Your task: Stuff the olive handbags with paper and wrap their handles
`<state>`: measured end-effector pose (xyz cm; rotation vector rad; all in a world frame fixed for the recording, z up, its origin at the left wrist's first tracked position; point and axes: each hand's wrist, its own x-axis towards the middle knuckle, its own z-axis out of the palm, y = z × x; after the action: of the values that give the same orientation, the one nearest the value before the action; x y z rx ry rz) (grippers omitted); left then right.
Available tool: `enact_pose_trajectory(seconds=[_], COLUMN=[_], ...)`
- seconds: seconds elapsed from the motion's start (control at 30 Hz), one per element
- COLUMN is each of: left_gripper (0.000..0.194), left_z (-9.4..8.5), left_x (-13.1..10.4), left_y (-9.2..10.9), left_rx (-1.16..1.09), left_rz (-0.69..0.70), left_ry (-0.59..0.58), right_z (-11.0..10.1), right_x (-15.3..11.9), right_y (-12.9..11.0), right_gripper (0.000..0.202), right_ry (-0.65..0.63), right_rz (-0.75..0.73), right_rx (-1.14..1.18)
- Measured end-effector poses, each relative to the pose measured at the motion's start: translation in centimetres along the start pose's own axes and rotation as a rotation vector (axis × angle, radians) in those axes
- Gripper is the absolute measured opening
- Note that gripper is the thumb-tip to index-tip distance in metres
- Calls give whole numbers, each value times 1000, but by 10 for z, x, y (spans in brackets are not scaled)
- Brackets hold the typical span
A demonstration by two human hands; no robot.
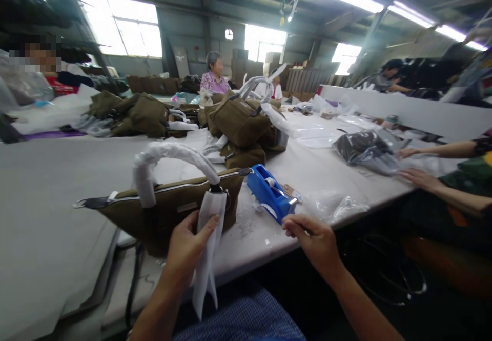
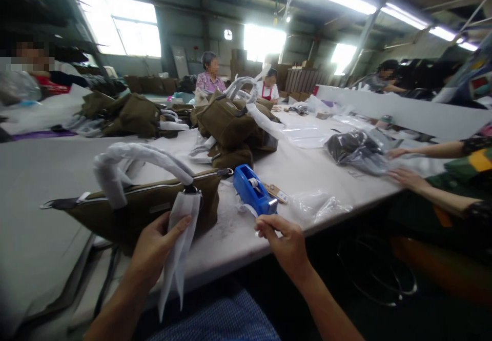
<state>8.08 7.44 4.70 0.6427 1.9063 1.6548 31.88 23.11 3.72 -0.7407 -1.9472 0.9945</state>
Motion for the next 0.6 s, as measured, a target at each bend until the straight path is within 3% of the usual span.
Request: enact_pose_trajectory(seconds=[0.17, 0.33, 0.43, 0.6], left_gripper=[44, 45, 45, 48], left_z=[1, 0, -1, -3], left_x=[-4, -6, -6, -5], left_y=[3, 2, 0, 0], left_rx=[-16, -28, -22, -24], left_rz=[36, 67, 77, 72], left_ry=[-2, -27, -31, -44], right_z=[56, 109, 119, 113], right_x=[25, 54, 66, 76], right_y=[-59, -71, -67, -70], right_gripper=[20, 25, 28, 28], right_ry=[-264, -293, -284, -355], right_rz=[-164, -85, -71, -59], right_rx=[135, 105, -61, -305])
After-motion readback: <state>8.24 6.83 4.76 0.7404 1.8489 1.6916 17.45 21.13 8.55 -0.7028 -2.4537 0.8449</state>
